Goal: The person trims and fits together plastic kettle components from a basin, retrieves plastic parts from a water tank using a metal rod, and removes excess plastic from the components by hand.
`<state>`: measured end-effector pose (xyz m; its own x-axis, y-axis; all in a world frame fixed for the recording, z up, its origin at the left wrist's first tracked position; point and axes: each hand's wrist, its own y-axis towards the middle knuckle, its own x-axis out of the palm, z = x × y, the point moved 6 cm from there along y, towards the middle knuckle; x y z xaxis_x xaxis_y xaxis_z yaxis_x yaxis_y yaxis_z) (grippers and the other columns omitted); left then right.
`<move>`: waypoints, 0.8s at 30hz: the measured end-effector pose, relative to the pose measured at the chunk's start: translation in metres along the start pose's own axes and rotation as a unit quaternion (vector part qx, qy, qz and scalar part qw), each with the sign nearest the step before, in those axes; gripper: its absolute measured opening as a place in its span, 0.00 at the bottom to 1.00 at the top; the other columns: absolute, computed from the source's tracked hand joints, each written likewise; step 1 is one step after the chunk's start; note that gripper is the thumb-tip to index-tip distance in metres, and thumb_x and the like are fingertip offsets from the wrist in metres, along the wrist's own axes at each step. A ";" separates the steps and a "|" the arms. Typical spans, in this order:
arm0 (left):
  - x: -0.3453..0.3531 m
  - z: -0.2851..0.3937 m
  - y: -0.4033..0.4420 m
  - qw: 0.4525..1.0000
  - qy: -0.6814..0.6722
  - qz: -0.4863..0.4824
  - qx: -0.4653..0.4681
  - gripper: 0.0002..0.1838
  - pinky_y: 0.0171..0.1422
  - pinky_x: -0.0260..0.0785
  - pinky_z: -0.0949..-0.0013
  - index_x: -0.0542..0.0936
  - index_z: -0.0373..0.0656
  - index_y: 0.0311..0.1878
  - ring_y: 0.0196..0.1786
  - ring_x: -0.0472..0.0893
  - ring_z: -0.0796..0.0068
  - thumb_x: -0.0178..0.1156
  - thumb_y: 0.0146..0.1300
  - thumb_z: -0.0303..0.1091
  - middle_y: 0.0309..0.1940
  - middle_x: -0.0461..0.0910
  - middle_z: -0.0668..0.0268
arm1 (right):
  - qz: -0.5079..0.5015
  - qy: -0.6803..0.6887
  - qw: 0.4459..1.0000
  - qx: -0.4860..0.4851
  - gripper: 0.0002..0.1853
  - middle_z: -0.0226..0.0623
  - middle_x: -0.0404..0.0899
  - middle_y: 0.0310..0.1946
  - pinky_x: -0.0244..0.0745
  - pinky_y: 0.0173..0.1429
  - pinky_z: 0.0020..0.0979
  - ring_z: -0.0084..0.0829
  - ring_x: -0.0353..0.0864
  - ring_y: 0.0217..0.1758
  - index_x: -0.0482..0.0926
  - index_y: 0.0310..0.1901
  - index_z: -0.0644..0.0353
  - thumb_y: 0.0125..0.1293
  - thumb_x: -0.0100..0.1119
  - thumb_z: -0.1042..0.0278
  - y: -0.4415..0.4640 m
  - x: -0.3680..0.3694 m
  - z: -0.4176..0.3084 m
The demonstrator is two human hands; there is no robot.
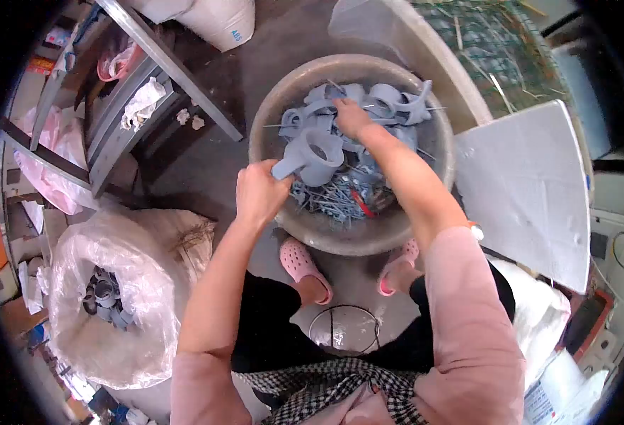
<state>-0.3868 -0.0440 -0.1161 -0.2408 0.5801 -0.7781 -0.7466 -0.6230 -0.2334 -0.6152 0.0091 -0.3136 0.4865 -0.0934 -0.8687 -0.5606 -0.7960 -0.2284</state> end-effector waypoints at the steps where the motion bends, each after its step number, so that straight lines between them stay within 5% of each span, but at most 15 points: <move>1: -0.001 -0.006 0.001 0.998 -0.039 0.004 -0.042 0.11 0.37 0.70 0.58 0.82 0.39 0.32 0.31 0.80 0.54 0.64 0.46 0.36 0.24 0.79 0.50 | 0.100 -0.035 0.993 -0.050 0.28 0.48 0.70 0.55 0.63 0.62 0.45 0.47 0.67 0.60 0.67 0.58 0.56 0.54 0.59 0.68 0.017 0.007 -0.011; 3: -0.002 -0.017 0.008 0.993 -0.072 0.006 -0.095 0.12 0.33 0.70 0.61 0.82 0.37 0.31 0.26 0.80 0.60 0.65 0.48 0.37 0.20 0.79 0.53 | 0.190 -0.058 0.975 -0.098 0.29 0.46 0.71 0.55 0.62 0.63 0.47 0.47 0.67 0.61 0.66 0.59 0.54 0.53 0.59 0.69 0.032 0.026 -0.022; 5: 0.011 -0.033 0.006 0.897 -0.368 -0.043 -0.243 0.14 0.25 0.64 0.68 0.77 0.35 0.27 0.17 0.73 0.72 0.67 0.51 0.38 0.14 0.73 0.65 | 0.064 -0.150 0.980 -0.118 0.30 0.46 0.68 0.55 0.64 0.62 0.45 0.46 0.65 0.61 0.65 0.61 0.55 0.53 0.54 0.74 0.038 0.036 -0.037; 6: 0.018 -0.031 0.007 0.829 -0.504 -0.060 -0.233 0.13 0.23 0.60 0.71 0.73 0.39 0.29 0.17 0.68 0.76 0.65 0.56 0.37 0.15 0.69 0.71 | 0.025 -0.183 0.977 -0.106 0.25 0.44 0.70 0.52 0.65 0.60 0.43 0.43 0.66 0.62 0.68 0.56 0.56 0.54 0.57 0.70 0.034 0.026 -0.046; 7: 0.019 -0.030 0.007 0.828 -0.506 -0.059 -0.236 0.13 0.23 0.60 0.71 0.73 0.39 0.29 0.17 0.68 0.76 0.65 0.56 0.37 0.15 0.69 0.71 | 0.023 -0.183 0.977 -0.108 0.25 0.44 0.70 0.52 0.65 0.60 0.43 0.43 0.66 0.62 0.68 0.56 0.56 0.54 0.57 0.70 0.032 0.021 -0.049; 9: 0.017 -0.019 0.010 0.740 -0.634 -0.019 -0.226 0.12 0.27 0.63 0.71 0.71 0.40 0.31 0.21 0.70 0.75 0.64 0.57 0.35 0.20 0.71 0.68 | -0.031 -0.174 0.972 -0.155 0.22 0.42 0.72 0.49 0.68 0.56 0.45 0.45 0.71 0.56 0.70 0.52 0.58 0.54 0.61 0.66 0.024 0.007 -0.057; 13: 0.021 -0.016 0.009 0.777 -0.604 0.020 -0.174 0.11 0.35 0.67 0.70 0.71 0.40 0.39 0.27 0.74 0.73 0.61 0.61 0.36 0.24 0.74 0.66 | -0.058 0.036 0.994 -0.081 0.22 0.44 0.75 0.44 0.72 0.51 0.41 0.43 0.77 0.48 0.70 0.48 0.63 0.57 0.63 0.61 -0.031 -0.077 -0.076; 14: 0.026 -0.016 0.007 0.795 -0.583 0.042 -0.163 0.13 0.40 0.70 0.69 0.71 0.39 0.43 0.34 0.78 0.72 0.60 0.61 0.35 0.30 0.77 0.64 | -0.122 0.319 0.940 -0.001 0.21 0.44 0.76 0.41 0.73 0.49 0.39 0.40 0.78 0.45 0.69 0.47 0.66 0.59 0.62 0.60 -0.051 -0.087 -0.077; 15: 0.032 -0.008 0.005 0.793 -0.588 0.039 -0.156 0.13 0.40 0.70 0.69 0.71 0.39 0.43 0.34 0.78 0.72 0.60 0.61 0.35 0.30 0.77 0.64 | -0.172 0.574 0.797 0.077 0.21 0.44 0.76 0.38 0.75 0.47 0.36 0.37 0.79 0.42 0.69 0.46 0.68 0.61 0.60 0.59 -0.073 -0.091 -0.082; 16: 0.033 0.005 0.002 0.805 -0.580 0.057 -0.111 0.12 0.42 0.69 0.70 0.73 0.39 0.43 0.37 0.77 0.74 0.59 0.62 0.34 0.33 0.78 0.64 | -0.179 0.656 0.730 0.058 0.20 0.44 0.76 0.37 0.76 0.44 0.30 0.32 0.78 0.41 0.69 0.45 0.69 0.64 0.57 0.59 -0.092 -0.101 -0.095; 17: 0.034 0.016 -0.001 0.816 -0.569 0.075 -0.066 0.11 0.45 0.68 0.72 0.75 0.38 0.44 0.41 0.77 0.76 0.59 0.62 0.34 0.36 0.78 0.63 | -0.173 0.654 0.734 0.057 0.20 0.44 0.76 0.37 0.76 0.44 0.30 0.32 0.78 0.41 0.69 0.45 0.69 0.64 0.57 0.59 -0.109 -0.106 -0.105; 19: 0.026 0.048 -0.015 0.883 -0.458 0.094 0.038 0.18 0.50 0.67 0.70 0.69 0.36 0.54 0.45 0.77 0.73 0.55 0.64 0.35 0.45 0.78 0.59 | -0.062 0.770 0.629 0.092 0.16 0.39 0.77 0.31 0.75 0.30 0.35 0.33 0.78 0.31 0.71 0.43 0.68 0.66 0.54 0.61 -0.137 -0.125 -0.117; 21: 0.019 0.077 -0.042 0.907 -0.407 0.092 0.049 0.19 0.46 0.69 0.69 0.68 0.35 0.54 0.46 0.77 0.71 0.53 0.65 0.36 0.45 0.77 0.56 | -0.061 0.722 0.685 0.079 0.15 0.38 0.76 0.29 0.71 0.25 0.36 0.32 0.76 0.28 0.71 0.41 0.68 0.67 0.51 0.61 -0.159 -0.138 -0.119; 22: 0.018 0.081 -0.040 0.911 -0.337 0.171 0.166 0.19 0.34 0.69 0.71 0.69 0.34 0.52 0.37 0.78 0.73 0.55 0.64 0.37 0.37 0.78 0.58 | -0.077 0.689 0.715 0.089 0.15 0.37 0.76 0.27 0.70 0.23 0.36 0.32 0.75 0.25 0.71 0.40 0.68 0.67 0.50 0.60 -0.172 -0.143 -0.121; 24: 0.029 0.071 -0.044 0.916 -0.364 0.127 0.113 0.16 0.31 0.67 0.73 0.71 0.36 0.45 0.31 0.77 0.76 0.55 0.64 0.40 0.31 0.78 0.62 | -0.075 0.675 0.732 0.051 0.14 0.36 0.77 0.23 0.72 0.23 0.33 0.32 0.74 0.16 0.74 0.38 0.67 0.64 0.53 0.61 -0.186 -0.153 -0.130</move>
<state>-0.4048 0.0380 -0.0868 -0.7131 0.6783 -0.1774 -0.6983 -0.7098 0.0927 -0.4982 0.0939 -0.0814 0.7283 -0.5697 0.3808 -0.4460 -0.8160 -0.3678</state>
